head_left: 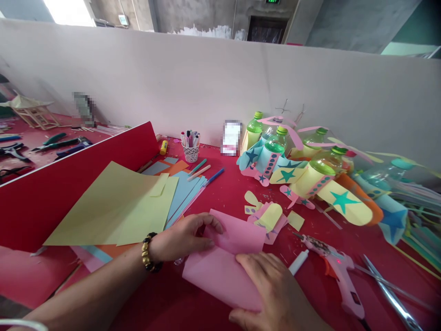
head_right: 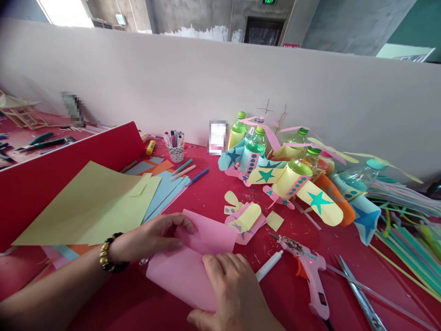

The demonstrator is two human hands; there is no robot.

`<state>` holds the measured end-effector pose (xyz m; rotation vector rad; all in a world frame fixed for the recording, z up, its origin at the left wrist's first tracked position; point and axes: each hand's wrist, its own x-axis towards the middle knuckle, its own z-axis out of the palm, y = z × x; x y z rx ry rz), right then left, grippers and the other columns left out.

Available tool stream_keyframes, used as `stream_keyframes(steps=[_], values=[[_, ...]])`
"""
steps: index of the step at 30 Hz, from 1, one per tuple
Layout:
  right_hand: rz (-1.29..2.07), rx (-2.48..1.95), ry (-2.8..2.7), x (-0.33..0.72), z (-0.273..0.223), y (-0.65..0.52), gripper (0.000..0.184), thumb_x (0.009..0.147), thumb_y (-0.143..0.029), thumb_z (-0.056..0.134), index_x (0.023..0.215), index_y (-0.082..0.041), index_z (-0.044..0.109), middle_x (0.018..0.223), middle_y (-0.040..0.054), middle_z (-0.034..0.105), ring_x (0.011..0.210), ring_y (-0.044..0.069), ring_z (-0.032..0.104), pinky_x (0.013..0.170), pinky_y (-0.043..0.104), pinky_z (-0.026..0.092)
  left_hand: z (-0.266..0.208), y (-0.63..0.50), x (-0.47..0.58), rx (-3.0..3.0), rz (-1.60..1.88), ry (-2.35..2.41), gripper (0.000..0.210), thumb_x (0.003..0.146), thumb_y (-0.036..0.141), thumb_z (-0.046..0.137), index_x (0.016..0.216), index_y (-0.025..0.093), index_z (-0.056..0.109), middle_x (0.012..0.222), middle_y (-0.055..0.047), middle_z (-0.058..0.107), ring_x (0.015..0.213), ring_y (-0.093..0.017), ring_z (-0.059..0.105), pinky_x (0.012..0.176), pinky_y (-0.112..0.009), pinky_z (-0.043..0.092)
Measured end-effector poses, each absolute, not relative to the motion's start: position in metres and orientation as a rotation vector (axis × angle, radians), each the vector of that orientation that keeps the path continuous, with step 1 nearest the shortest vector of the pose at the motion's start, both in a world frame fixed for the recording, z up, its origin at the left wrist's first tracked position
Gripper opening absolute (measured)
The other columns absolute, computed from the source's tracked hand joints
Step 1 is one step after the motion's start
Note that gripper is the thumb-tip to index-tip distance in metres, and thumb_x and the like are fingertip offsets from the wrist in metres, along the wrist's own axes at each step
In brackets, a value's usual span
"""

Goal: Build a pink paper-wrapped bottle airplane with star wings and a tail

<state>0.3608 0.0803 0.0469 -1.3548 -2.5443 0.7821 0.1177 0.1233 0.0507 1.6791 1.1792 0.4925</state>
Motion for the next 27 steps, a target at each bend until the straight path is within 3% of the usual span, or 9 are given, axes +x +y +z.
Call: stream_keyframes(steps=[27], values=[[0.52, -1.181, -2.508, 0.3652, 0.0375, 0.0785, 0.062, 0.052, -0.034, 0.088, 0.107, -0.017, 0.065, 0.099, 0.0082, 0.071, 0.084, 0.028, 0.065, 0.074, 0.041, 0.052, 0.0468, 0.1208, 0.1218, 1.593, 0.597, 1.167, 0.028, 0.075, 0.015, 0.055, 0.101, 0.015, 0.066, 0.086, -0.001, 0.06, 0.076, -0.014, 0.051, 0.068, -0.024, 0.043]])
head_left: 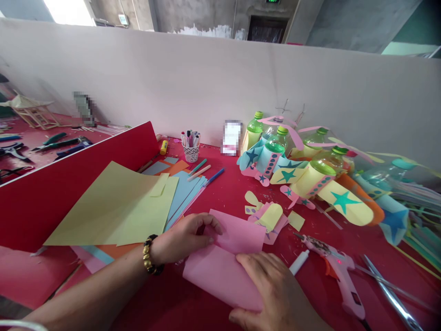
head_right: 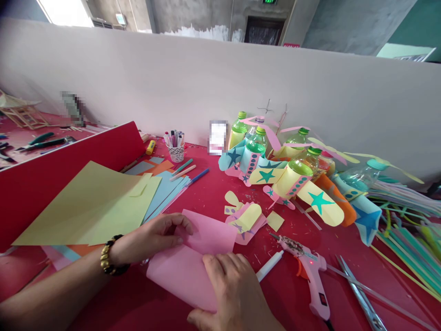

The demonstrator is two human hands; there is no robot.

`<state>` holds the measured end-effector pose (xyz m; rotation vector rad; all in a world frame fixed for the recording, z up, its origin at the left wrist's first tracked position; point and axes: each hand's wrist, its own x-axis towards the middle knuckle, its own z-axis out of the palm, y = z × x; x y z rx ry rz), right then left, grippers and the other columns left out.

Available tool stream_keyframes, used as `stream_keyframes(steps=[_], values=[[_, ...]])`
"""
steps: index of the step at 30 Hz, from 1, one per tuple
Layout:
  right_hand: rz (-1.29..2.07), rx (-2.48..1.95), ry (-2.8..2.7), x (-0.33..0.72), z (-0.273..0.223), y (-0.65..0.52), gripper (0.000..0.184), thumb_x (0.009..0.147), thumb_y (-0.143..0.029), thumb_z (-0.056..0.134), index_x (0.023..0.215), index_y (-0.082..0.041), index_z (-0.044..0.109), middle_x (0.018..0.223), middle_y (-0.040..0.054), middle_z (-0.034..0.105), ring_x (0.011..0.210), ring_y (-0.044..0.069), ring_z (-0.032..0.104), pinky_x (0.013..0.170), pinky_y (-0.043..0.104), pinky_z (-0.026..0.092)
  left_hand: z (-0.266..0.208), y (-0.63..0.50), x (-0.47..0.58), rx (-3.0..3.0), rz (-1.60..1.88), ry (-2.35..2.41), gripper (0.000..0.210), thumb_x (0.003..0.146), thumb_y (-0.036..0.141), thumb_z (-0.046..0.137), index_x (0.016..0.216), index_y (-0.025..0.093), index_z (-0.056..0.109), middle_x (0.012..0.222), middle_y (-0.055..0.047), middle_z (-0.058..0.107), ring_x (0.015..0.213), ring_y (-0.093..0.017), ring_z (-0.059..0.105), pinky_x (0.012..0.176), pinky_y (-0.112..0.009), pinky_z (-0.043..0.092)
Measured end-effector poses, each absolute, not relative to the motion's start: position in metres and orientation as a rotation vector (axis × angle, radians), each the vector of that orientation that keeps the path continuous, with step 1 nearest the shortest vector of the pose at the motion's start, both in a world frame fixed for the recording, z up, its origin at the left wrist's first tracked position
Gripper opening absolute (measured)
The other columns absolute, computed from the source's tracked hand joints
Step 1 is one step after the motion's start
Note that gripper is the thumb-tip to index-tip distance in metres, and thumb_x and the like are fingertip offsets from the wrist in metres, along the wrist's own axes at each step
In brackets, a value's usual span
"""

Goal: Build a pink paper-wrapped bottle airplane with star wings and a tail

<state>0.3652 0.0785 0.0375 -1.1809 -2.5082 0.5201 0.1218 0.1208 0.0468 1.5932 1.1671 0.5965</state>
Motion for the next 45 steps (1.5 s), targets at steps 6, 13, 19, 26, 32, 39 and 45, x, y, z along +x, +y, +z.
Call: stream_keyframes(steps=[6, 13, 19, 26, 32, 39, 45], values=[[0.521, -1.192, -2.511, 0.3647, 0.0369, 0.0794, 0.062, 0.051, -0.033, 0.088, 0.106, -0.017, 0.065, 0.098, 0.0079, 0.071, 0.084, 0.028, 0.065, 0.074, 0.04, 0.052, 0.0459, 0.1196, 0.1203, 1.611, 0.58, 1.187, 0.028, 0.076, 0.015, 0.056, 0.101, 0.016, 0.066, 0.088, -0.001, 0.061, 0.076, -0.014, 0.051, 0.067, -0.024, 0.042], [0.497, -1.177, -2.515, 0.3638, 0.0365, 0.0793, 0.062, 0.051, -0.034, 0.088, 0.106, -0.017, 0.065, 0.097, 0.0083, 0.071, 0.083, 0.028, 0.065, 0.073, 0.041, 0.052, 0.0465, 0.1204, 0.1214, 1.623, 0.594, 1.191, 0.026, 0.076, 0.015, 0.057, 0.1, 0.016, 0.067, 0.09, -0.001, 0.063, 0.077, -0.014, 0.051, 0.068, -0.023, 0.042], [0.486, -1.175, -2.51, 0.364, 0.0363, 0.079, 0.062, 0.052, -0.033, 0.088, 0.107, -0.017, 0.065, 0.098, 0.0083, 0.071, 0.084, 0.028, 0.066, 0.074, 0.04, 0.052, 0.0481, 0.1199, 0.1215, 1.63, 0.573, 1.208, 0.026, 0.076, 0.017, 0.057, 0.1, 0.016, 0.066, 0.089, -0.002, 0.062, 0.076, -0.014, 0.05, 0.067, -0.024, 0.042], [0.499, -1.194, -2.538, 0.3643, 0.0395, 0.078, 0.062, 0.054, -0.034, 0.086, 0.109, -0.017, 0.065, 0.099, 0.0088, 0.071, 0.086, 0.028, 0.066, 0.076, 0.041, 0.052, 0.048, 0.121, 0.1217, 1.654, 0.56, 1.22, 0.026, 0.076, 0.017, 0.056, 0.1, 0.017, 0.066, 0.09, -0.002, 0.063, 0.076, -0.014, 0.051, 0.067, -0.024, 0.041], [0.533, -1.207, -2.533, 0.3645, 0.0383, 0.0784, 0.062, 0.054, -0.035, 0.087, 0.109, -0.017, 0.065, 0.1, 0.0083, 0.071, 0.087, 0.028, 0.065, 0.077, 0.041, 0.052, 0.0478, 0.1195, 0.1213, 1.644, 0.585, 1.203, 0.026, 0.075, 0.016, 0.057, 0.099, 0.016, 0.067, 0.087, -0.001, 0.062, 0.074, -0.014, 0.05, 0.066, -0.024, 0.041], [0.547, -1.214, -2.537, 0.363, 0.0443, 0.0781, 0.06, 0.055, -0.033, 0.087, 0.108, -0.017, 0.065, 0.1, 0.009, 0.071, 0.087, 0.029, 0.065, 0.077, 0.043, 0.052, 0.0453, 0.1202, 0.1211, 1.637, 0.603, 1.197, 0.027, 0.075, 0.014, 0.056, 0.1, 0.017, 0.066, 0.089, -0.001, 0.063, 0.076, -0.013, 0.052, 0.066, -0.023, 0.042], [0.458, -1.191, -2.528, 0.3645, 0.0423, 0.0784, 0.065, 0.056, -0.035, 0.088, 0.113, -0.017, 0.063, 0.102, 0.0093, 0.07, 0.089, 0.029, 0.064, 0.077, 0.044, 0.052, 0.044, 0.1205, 0.1205, 1.676, 0.631, 1.212, 0.025, 0.077, 0.016, 0.058, 0.101, 0.017, 0.066, 0.091, -0.002, 0.063, 0.077, -0.014, 0.053, 0.068, -0.023, 0.044]])
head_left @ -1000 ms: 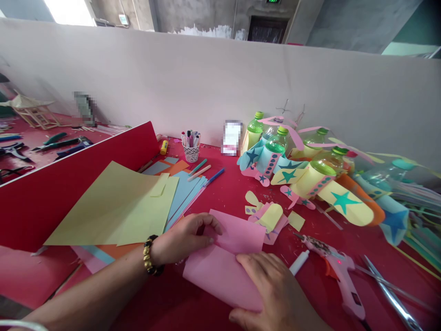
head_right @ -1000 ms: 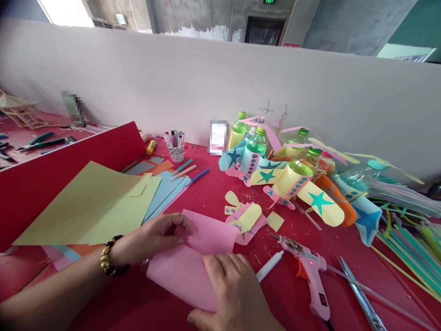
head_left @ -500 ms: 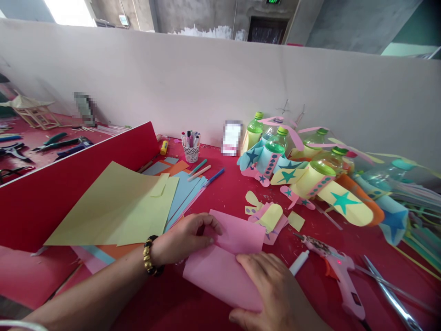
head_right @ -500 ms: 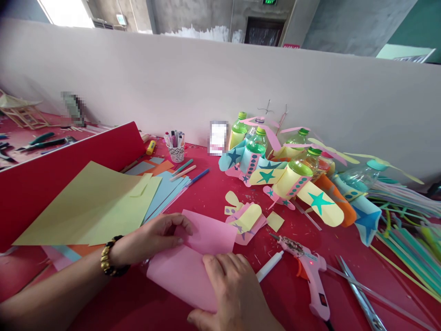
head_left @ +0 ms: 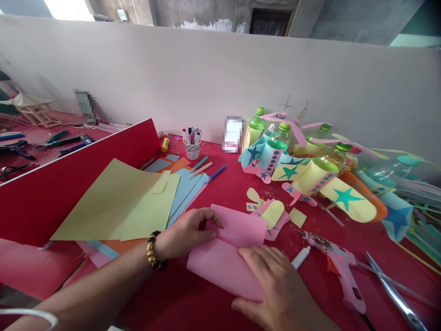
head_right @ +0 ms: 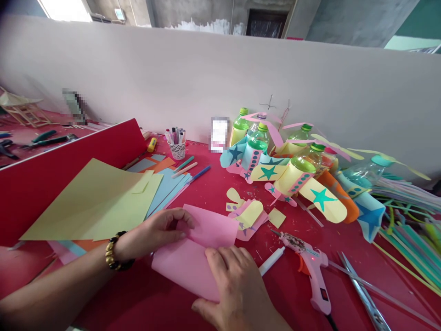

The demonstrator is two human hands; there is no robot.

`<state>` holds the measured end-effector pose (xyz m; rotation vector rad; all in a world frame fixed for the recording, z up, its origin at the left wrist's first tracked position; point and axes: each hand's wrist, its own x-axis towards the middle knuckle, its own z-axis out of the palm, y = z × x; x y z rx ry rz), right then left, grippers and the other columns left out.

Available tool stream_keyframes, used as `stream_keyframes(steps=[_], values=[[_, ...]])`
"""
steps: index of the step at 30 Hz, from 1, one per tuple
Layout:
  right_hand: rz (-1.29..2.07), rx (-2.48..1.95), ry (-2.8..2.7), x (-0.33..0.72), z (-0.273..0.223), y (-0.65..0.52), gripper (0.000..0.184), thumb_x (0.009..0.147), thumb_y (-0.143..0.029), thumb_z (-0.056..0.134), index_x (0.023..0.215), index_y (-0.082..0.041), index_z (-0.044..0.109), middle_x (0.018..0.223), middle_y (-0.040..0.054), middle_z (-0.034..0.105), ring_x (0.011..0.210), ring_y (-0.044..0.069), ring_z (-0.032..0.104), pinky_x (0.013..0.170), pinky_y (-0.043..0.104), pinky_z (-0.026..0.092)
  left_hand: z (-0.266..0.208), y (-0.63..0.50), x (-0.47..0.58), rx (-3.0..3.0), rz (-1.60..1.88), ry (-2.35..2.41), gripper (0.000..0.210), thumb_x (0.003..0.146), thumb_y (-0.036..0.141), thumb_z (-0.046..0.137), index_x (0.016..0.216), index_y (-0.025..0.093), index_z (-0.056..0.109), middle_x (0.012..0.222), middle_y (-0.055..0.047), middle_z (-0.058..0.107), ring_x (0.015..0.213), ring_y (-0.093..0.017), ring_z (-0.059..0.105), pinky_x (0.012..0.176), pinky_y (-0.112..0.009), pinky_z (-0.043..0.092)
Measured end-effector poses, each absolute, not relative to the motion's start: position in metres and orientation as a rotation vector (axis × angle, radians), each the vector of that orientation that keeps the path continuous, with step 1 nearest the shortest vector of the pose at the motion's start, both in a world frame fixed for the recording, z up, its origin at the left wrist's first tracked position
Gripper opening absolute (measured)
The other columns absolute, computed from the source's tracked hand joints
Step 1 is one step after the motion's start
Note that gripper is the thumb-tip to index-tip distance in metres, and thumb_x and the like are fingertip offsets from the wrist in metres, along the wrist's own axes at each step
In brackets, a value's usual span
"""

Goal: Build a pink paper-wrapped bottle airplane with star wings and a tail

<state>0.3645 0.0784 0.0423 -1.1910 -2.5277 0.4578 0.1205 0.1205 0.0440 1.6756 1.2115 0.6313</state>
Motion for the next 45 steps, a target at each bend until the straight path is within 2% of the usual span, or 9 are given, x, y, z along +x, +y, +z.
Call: stream_keyframes(steps=[11, 14, 17, 20, 23, 27, 32, 39, 45], values=[[0.382, -1.137, -2.469, 0.373, 0.047, 0.086, 0.077, 0.056, -0.059, 0.083, 0.117, -0.018, 0.06, 0.104, 0.011, 0.07, 0.098, 0.031, 0.064, 0.081, 0.042, 0.054, 0.049, 0.12, 0.123, 1.758, 0.688, 1.236, 0.024, 0.078, 0.016, 0.059, 0.101, 0.017, 0.066, 0.096, -0.004, 0.065, 0.08, -0.015, 0.055, 0.07, -0.023, 0.045], [0.358, -1.223, -2.296, 0.381, 0.049, 0.092, 0.056, 0.069, -0.052, 0.078, 0.111, -0.021, 0.059, 0.105, 0.0099, 0.069, 0.101, 0.029, 0.064, 0.084, 0.04, 0.053, 0.049, 0.12, 0.122, 1.792, 0.722, 1.228, 0.022, 0.08, 0.016, 0.059, 0.102, 0.017, 0.065, 0.098, -0.004, 0.065, 0.08, -0.015, 0.055, 0.07, -0.024, 0.045], [0.382, -1.422, -2.062, 0.39, 0.05, 0.1, 0.041, 0.074, -0.044, 0.074, 0.103, -0.022, 0.055, 0.095, 0.0069, 0.066, 0.088, 0.024, 0.065, 0.077, 0.037, 0.054, 0.047, 0.119, 0.122, 1.833, 0.772, 1.19, 0.021, 0.081, 0.013, 0.058, 0.101, 0.017, 0.064, 0.102, -0.004, 0.064, 0.085, -0.015, 0.056, 0.074, -0.025, 0.045], [0.58, -1.549, -1.916, 0.397, 0.052, 0.109, 0.051, 0.073, -0.042, 0.073, 0.115, -0.022, 0.051, 0.1, 0.0069, 0.067, 0.085, 0.022, 0.065, 0.074, 0.036, 0.055, 0.047, 0.119, 0.122, 1.862, 0.823, 1.146, 0.02, 0.082, 0.011, 0.056, 0.1, 0.017, 0.063, 0.104, -0.005, 0.064, 0.092, -0.016, 0.058, 0.08, -0.027, 0.046], [0.913, -1.508, -1.907, 0.398, 0.056, 0.114, 0.062, 0.074, -0.038, 0.073, 0.129, -0.023, 0.047, 0.117, 0.0092, 0.067, 0.1, 0.024, 0.066, 0.083, 0.037, 0.055, 0.047, 0.117, 0.123, 1.898, 0.851, 1.11, 0.019, 0.083, 0.01, 0.056, 0.1, 0.017, 0.062, 0.105, -0.006, 0.063, 0.094, -0.017, 0.059, 0.083, -0.027, 0.047], [1.276, -1.38, -1.91, 0.396, 0.059, 0.114, 0.045, 0.079, -0.036, 0.07, 0.12, -0.02, 0.061, 0.116, 0.0107, 0.07, 0.109, 0.027, 0.065, 0.091, 0.04, 0.054, 0.049, 0.115, 0.126, 1.968, 0.859, 1.041, 0.018, 0.085, 0.01, 0.054, 0.1, 0.016, 0.062, 0.107, -0.008, 0.063, 0.099, -0.018, 0.059, 0.088, -0.029, 0.047], [1.542, -1.292, -1.849, 0.396, 0.059, 0.113, 0.048, 0.076, -0.035, 0.074, 0.121, -0.018, 0.066, 0.118, 0.0096, 0.07, 0.111, 0.03, 0.065, 0.093, 0.041, 0.053, 0.049, 0.114, 0.126, 2.01, 0.893, 0.953, 0.021, 0.084, 0.005, 0.052, 0.1, 0.015, 0.061, 0.11, -0.009, 0.062, 0.101, -0.018, 0.059, 0.089, -0.028, 0.047], [1.505, -1.369, -1.821, 0.391, 0.067, 0.109, 0.041, 0.075, -0.034, 0.074, 0.114, -0.019, 0.071, 0.099, 0.0057, 0.076, 0.092, 0.028, 0.071, 0.084, 0.039, 0.056, 0.05, 0.114, 0.123, 2.019, 0.883, 0.898, 0.028, 0.081, 0.002, 0.053, 0.104, 0.016, 0.06, 0.112, -0.008, 0.06, 0.102, -0.018, 0.058, 0.091, -0.029, 0.046], [1.431, -1.363, -1.858, 0.388, 0.066, 0.107, 0.037, 0.076, -0.029, 0.072, 0.112, -0.024, 0.073, 0.097, 0.0022, 0.076, 0.1, 0.027, 0.068, 0.083, 0.034, 0.056, 0.05, 0.112, 0.124, 1.977, 0.924, 0.918, 0.033, 0.077, 0.0, 0.052, 0.105, 0.017, 0.061, 0.11, -0.007, 0.06, 0.102, -0.019, 0.057, 0.09, -0.029, 0.046]])
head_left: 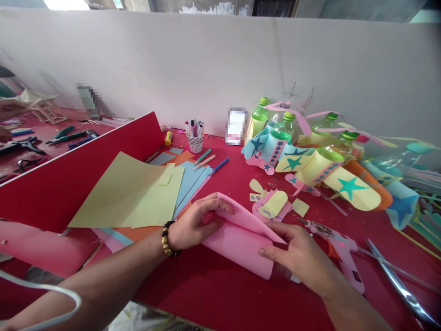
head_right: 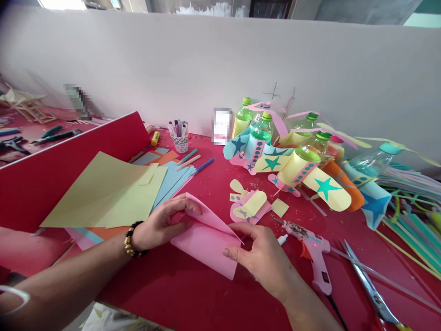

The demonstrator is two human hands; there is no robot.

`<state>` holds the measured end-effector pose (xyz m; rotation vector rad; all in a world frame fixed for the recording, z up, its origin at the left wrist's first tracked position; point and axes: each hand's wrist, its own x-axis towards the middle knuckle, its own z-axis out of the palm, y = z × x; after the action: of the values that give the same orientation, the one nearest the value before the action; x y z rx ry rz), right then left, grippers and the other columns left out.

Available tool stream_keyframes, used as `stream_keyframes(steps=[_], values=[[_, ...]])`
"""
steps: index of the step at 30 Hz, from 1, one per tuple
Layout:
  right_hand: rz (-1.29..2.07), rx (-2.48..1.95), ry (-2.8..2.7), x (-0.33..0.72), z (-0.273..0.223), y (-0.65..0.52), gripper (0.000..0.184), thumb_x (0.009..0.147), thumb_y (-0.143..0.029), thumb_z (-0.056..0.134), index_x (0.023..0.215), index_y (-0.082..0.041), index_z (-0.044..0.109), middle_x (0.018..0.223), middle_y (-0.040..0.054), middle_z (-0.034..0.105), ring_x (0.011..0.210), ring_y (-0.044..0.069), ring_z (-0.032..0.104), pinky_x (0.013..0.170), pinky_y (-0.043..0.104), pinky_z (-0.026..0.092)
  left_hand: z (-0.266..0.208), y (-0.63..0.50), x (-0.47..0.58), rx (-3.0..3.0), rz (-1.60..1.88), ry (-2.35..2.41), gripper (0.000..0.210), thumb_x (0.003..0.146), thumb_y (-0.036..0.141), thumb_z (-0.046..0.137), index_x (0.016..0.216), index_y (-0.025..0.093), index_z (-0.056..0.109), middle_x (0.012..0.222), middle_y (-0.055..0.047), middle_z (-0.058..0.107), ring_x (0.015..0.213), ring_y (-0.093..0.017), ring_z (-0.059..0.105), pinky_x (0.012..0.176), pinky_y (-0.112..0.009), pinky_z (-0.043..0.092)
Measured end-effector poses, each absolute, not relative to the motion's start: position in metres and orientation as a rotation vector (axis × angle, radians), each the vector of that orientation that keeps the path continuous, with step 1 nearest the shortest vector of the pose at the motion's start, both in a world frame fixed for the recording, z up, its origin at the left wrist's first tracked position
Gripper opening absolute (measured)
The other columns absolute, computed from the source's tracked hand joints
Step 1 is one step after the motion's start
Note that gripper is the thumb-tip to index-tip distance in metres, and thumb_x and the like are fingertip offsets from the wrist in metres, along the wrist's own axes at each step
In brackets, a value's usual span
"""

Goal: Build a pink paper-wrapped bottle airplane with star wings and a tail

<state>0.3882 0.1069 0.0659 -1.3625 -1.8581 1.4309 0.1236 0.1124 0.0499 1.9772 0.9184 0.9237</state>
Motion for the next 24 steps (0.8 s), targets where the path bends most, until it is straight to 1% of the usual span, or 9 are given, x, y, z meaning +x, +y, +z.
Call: stream_keyframes(steps=[4, 7, 9, 12, 15, 18, 21, 23, 24], values=[[1.362, -1.399, -1.875, 0.388, 0.064, 0.107, 0.033, 0.078, -0.032, 0.071, 0.11, -0.026, 0.074, 0.097, 0.0018, 0.076, 0.101, 0.026, 0.068, 0.082, 0.03, 0.057, 0.048, 0.113, 0.124, 1.988, 0.963, 0.915, 0.032, 0.079, -0.001, 0.052, 0.103, 0.017, 0.061, 0.109, -0.007, 0.06, 0.1, -0.018, 0.058, 0.087, -0.028, 0.047], [1.292, -1.427, -1.909, 0.389, 0.062, 0.107, 0.038, 0.078, -0.034, 0.071, 0.115, -0.025, 0.072, 0.104, 0.0026, 0.075, 0.104, 0.026, 0.068, 0.086, 0.031, 0.056, 0.045, 0.115, 0.124, 2.013, 0.991, 0.884, 0.031, 0.08, -0.001, 0.052, 0.104, 0.017, 0.061, 0.108, -0.007, 0.06, 0.099, -0.017, 0.058, 0.086, -0.027, 0.047], [1.263, -1.444, -1.922, 0.39, 0.061, 0.108, 0.042, 0.079, -0.036, 0.071, 0.119, -0.024, 0.07, 0.108, 0.0039, 0.075, 0.102, 0.027, 0.068, 0.085, 0.031, 0.057, 0.044, 0.115, 0.124, 2.016, 1.005, 0.893, 0.03, 0.081, -0.001, 0.053, 0.104, 0.017, 0.06, 0.107, -0.006, 0.061, 0.098, -0.017, 0.058, 0.086, -0.027, 0.046], [1.333, -1.416, -1.912, 0.391, 0.059, 0.108, 0.04, 0.082, -0.037, 0.068, 0.12, -0.024, 0.07, 0.109, 0.004, 0.074, 0.098, 0.026, 0.07, 0.082, 0.03, 0.057, 0.043, 0.115, 0.123, 2.006, 1.01, 0.91, 0.031, 0.081, -0.001, 0.055, 0.104, 0.018, 0.06, 0.106, -0.006, 0.06, 0.098, -0.016, 0.058, 0.086, -0.026, 0.046], [1.375, -1.387, -1.882, 0.391, 0.059, 0.107, 0.036, 0.082, -0.038, 0.069, 0.116, -0.025, 0.071, 0.111, 0.0033, 0.074, 0.1, 0.024, 0.07, 0.08, 0.026, 0.057, 0.043, 0.115, 0.122, 1.992, 0.989, 0.897, 0.033, 0.081, -0.003, 0.054, 0.106, 0.019, 0.06, 0.107, -0.005, 0.059, 0.098, -0.015, 0.057, 0.086, -0.025, 0.046], [1.388, -1.416, -1.871, 0.39, 0.058, 0.107, 0.035, 0.082, -0.04, 0.069, 0.113, -0.025, 0.073, 0.105, 0.0025, 0.075, 0.098, 0.023, 0.07, 0.077, 0.024, 0.057, 0.042, 0.115, 0.122, 1.993, 0.971, 0.887, 0.031, 0.083, -0.002, 0.053, 0.105, 0.019, 0.059, 0.105, -0.005, 0.058, 0.097, -0.014, 0.056, 0.085, -0.025, 0.045], [1.376, -1.446, -1.885, 0.389, 0.058, 0.107, 0.037, 0.081, -0.042, 0.069, 0.113, -0.024, 0.073, 0.097, 0.0015, 0.076, 0.095, 0.023, 0.07, 0.076, 0.024, 0.056, 0.039, 0.116, 0.123, 1.943, 1.022, 0.876, 0.027, 0.084, 0.001, 0.056, 0.104, 0.02, 0.053, 0.104, -0.004, 0.055, 0.094, -0.013, 0.054, 0.083, -0.024, 0.046], [1.353, -1.452, -1.904, 0.389, 0.06, 0.107, 0.037, 0.082, -0.043, 0.068, 0.112, -0.024, 0.073, 0.094, 0.0014, 0.076, 0.093, 0.023, 0.07, 0.075, 0.025, 0.056, 0.035, 0.117, 0.124, 1.842, 1.088, 0.862, 0.033, 0.085, 0.006, 0.058, 0.111, 0.023, 0.047, 0.105, -0.003, 0.052, 0.09, -0.012, 0.054, 0.078, -0.023, 0.048], [1.341, -1.455, -1.921, 0.389, 0.06, 0.107, 0.036, 0.082, -0.043, 0.068, 0.111, -0.024, 0.073, 0.093, 0.0016, 0.076, 0.092, 0.023, 0.07, 0.075, 0.026, 0.056, 0.034, 0.117, 0.124, 1.786, 1.107, 0.851, 0.041, 0.085, 0.008, 0.06, 0.118, 0.026, 0.042, 0.107, -0.004, 0.051, 0.088, -0.012, 0.055, 0.075, -0.022, 0.049]])
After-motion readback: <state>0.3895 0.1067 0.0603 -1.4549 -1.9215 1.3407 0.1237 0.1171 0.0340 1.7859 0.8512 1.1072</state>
